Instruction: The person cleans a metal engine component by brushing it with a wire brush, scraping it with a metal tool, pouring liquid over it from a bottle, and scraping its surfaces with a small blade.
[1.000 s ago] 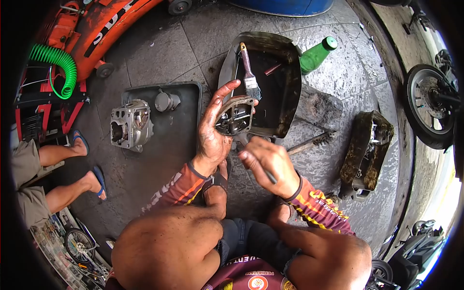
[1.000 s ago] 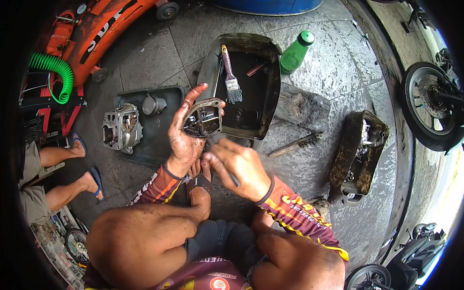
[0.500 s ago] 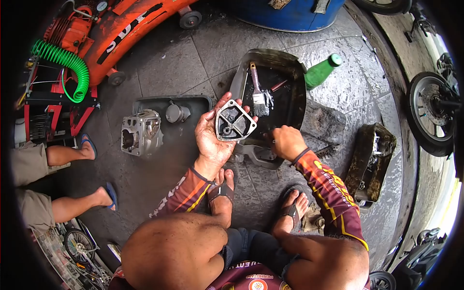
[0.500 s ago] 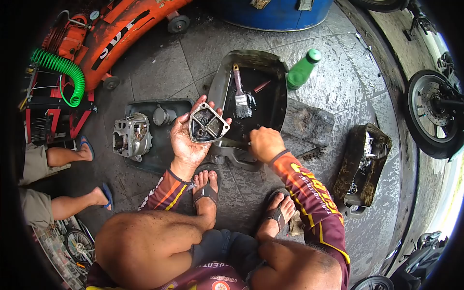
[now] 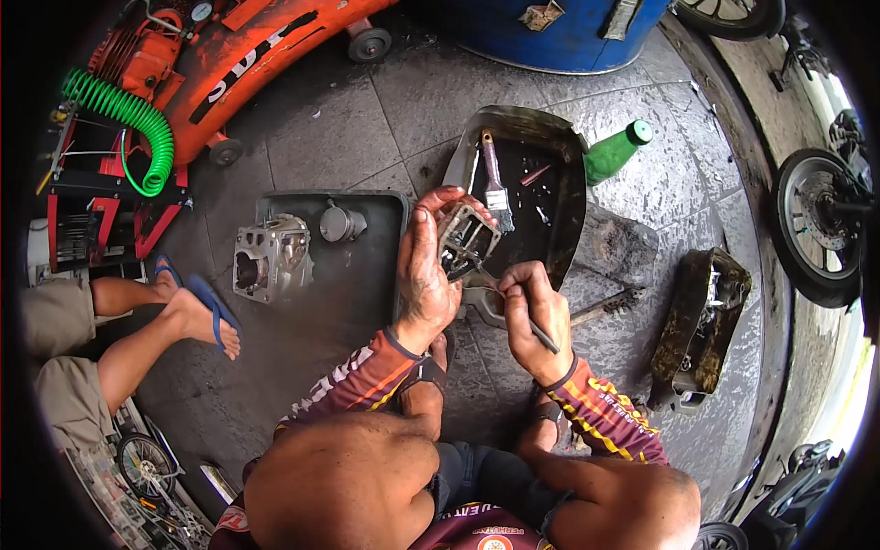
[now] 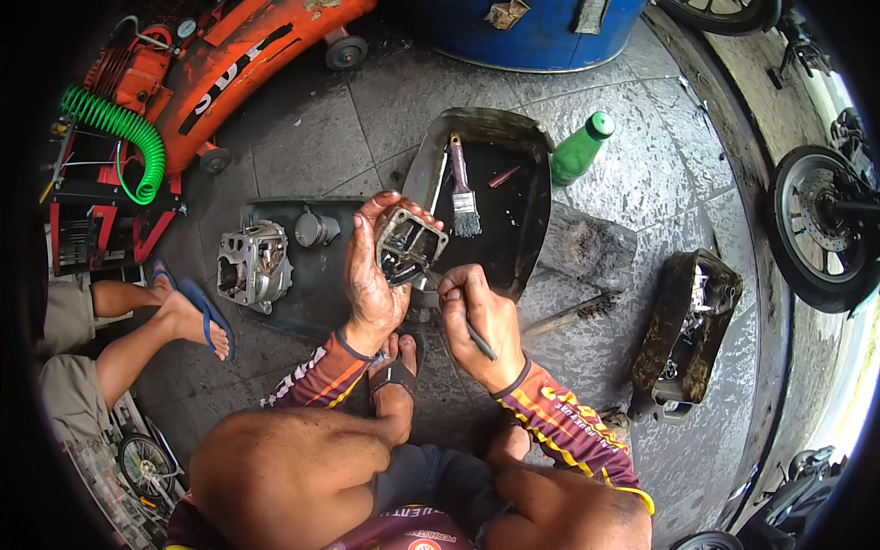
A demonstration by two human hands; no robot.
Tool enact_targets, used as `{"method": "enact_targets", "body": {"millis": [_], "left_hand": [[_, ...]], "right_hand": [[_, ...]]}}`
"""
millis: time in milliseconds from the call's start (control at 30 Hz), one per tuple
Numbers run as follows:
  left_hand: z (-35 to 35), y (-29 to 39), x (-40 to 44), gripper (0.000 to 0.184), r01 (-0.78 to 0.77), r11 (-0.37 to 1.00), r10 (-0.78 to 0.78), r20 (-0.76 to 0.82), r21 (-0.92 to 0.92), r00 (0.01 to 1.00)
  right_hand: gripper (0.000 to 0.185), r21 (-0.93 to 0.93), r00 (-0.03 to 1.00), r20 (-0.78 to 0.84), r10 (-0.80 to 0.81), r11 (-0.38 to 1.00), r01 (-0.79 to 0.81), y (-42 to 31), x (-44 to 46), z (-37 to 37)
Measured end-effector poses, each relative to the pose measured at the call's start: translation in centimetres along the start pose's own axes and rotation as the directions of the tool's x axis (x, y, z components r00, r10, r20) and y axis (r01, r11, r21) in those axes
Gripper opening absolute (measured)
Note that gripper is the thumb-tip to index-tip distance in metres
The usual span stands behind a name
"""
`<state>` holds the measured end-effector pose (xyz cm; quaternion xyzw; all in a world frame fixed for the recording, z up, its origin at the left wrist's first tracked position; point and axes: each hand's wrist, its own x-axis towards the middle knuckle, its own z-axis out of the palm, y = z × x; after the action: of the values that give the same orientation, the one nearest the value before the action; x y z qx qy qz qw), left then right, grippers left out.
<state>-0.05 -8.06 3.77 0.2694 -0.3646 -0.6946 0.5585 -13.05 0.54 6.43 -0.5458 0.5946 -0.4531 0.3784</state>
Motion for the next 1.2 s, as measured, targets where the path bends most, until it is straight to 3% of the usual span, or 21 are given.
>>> {"method": "enact_targets", "body": {"millis": [67,133,200,267,300,400,467,500,667,733,800,867,933,1000,1067,1200], "left_hand": [[0.5,0.3,-0.5,0.052,0.009,1.000,-0.009,-0.040,-0.007,0.999],[0.7,0.5,-0.8,0.056,-0.063,0.984,0.054,0.057,0.168,0.997],[0.8,0.2,-0.9,0.060,-0.084,0.981,0.073,0.073,0.172,0.995],[0.8,0.3,-0.7,0.057,-0.081,0.996,0.077,0.092,0.046,0.993],[1.1,0.6,-0.8,0.063,-0.054,0.993,0.046,0.071,0.109,0.996],[1.0,0.6,-0.8,0.063,-0.027,0.997,0.022,0.077,0.067,0.997],[1.3,0.6,-0.8,0.062,-0.013,0.999,0.011,0.053,0.044,0.999],[1.4,0.7,-0.8,0.061,0.003,1.000,-0.003,0.046,0.007,0.999],[1.8,0.9,-0.9,0.058,0.041,0.988,-0.036,0.036,-0.146,0.999],[1.5,0.9,-0.9,0.058,0.037,0.991,-0.030,0.058,-0.127,0.998],[1.2,0.7,-1.1,0.058,0.029,0.994,-0.021,0.075,-0.105,0.997],[1.2,0.3,-1.3,0.063,0.016,0.991,-0.011,0.039,-0.131,0.999],[1.0,0.2,-1.4,0.062,0.011,0.993,-0.004,0.058,-0.118,0.998],[1.2,0.5,-1.7,0.062,-0.016,0.997,0.022,0.072,-0.080,0.997],[1.4,0.6,-1.6,0.062,-0.035,0.998,0.039,0.074,-0.056,0.996],[1.1,0.8,-1.3,0.058,0.040,0.994,-0.036,0.038,-0.101,0.999]], "right_hand": [[0.008,-0.009,0.996,0.076,-0.055,0.998,0.056,-0.6,-0.3,0.0],[0.010,0.052,0.979,0.159,-0.131,0.991,0.124,-1.2,-0.6,-0.3],[0.008,0.071,0.971,0.158,-0.181,0.983,0.171,-1.5,-0.8,-0.3],[0.008,0.190,0.992,0.116,0.039,0.980,-0.061,-1.0,-0.4,-0.6],[0.014,0.299,0.980,0.088,0.179,0.934,-0.197,-1.3,-0.2,-1.3],[0.018,0.442,0.980,0.122,0.154,0.876,-0.193,-1.9,-0.3,-1.7],[0.017,0.515,0.937,0.237,0.257,0.785,-0.345,-1.5,0.0,-1.6],[0.018,0.545,0.936,0.237,0.259,0.762,-0.349,-1.1,-0.2,-1.3],[0.018,0.581,0.943,0.236,0.234,0.744,-0.330,-1.0,-0.8,-0.3],[0.018,0.603,0.948,0.242,0.207,0.734,-0.314,-1.2,-0.6,-0.6],[0.015,0.411,0.938,0.177,0.297,0.844,-0.345,-1.5,0.2,-1.4],[0.016,0.374,0.937,0.143,0.318,0.859,-0.348,-1.4,0.1,-1.4],[0.019,0.250,0.984,0.146,0.103,0.959,-0.138,-2.5,-0.5,-0.9],[0.019,0.352,0.975,0.203,0.096,0.921,-0.164,-2.2,-0.5,-0.8],[0.017,0.476,0.938,0.153,0.312,0.808,-0.346,-1.2,0.0,-1.2],[0.010,0.497,0.941,0.138,0.310,0.800,-0.337,-1.9,-0.5,-1.1]]}}
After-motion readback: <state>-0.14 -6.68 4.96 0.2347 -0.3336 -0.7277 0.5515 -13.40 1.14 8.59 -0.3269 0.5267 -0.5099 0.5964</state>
